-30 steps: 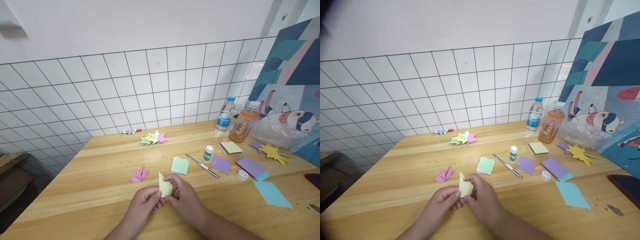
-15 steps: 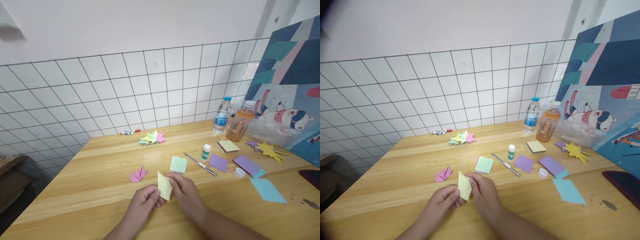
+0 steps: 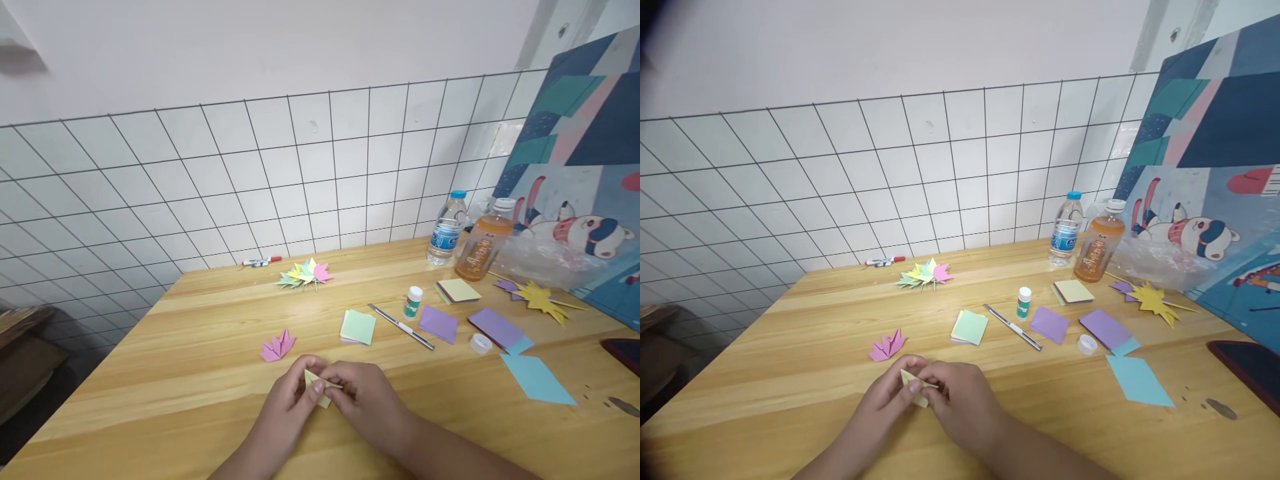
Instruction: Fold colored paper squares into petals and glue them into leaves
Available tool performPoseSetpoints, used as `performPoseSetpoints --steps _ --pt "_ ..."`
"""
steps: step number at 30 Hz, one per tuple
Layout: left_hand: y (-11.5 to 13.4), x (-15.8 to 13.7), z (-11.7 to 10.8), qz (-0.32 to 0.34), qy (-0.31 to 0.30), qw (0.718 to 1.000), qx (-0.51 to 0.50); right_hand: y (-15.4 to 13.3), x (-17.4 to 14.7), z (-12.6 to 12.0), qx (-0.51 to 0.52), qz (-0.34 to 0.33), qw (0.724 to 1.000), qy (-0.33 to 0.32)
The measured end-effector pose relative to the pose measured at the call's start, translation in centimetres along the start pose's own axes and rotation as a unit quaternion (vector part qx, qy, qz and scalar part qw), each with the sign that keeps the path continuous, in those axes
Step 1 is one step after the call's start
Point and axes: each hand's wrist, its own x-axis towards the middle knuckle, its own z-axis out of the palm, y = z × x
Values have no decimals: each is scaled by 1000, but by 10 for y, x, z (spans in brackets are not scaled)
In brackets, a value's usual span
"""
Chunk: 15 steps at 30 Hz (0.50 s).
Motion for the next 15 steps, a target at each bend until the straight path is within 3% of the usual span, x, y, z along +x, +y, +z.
performPoseSetpoints --steps 4,12,15 --pt "0 1 -1 3 -10 999 -44 -1 1 0 39 7 999 -7" --pt "2 3 2 -27 2 998 -50 14 5 4 100 99 989 54" --pt "5 4 2 -49 -7 995 -81 15 4 3 107 95 987 69"
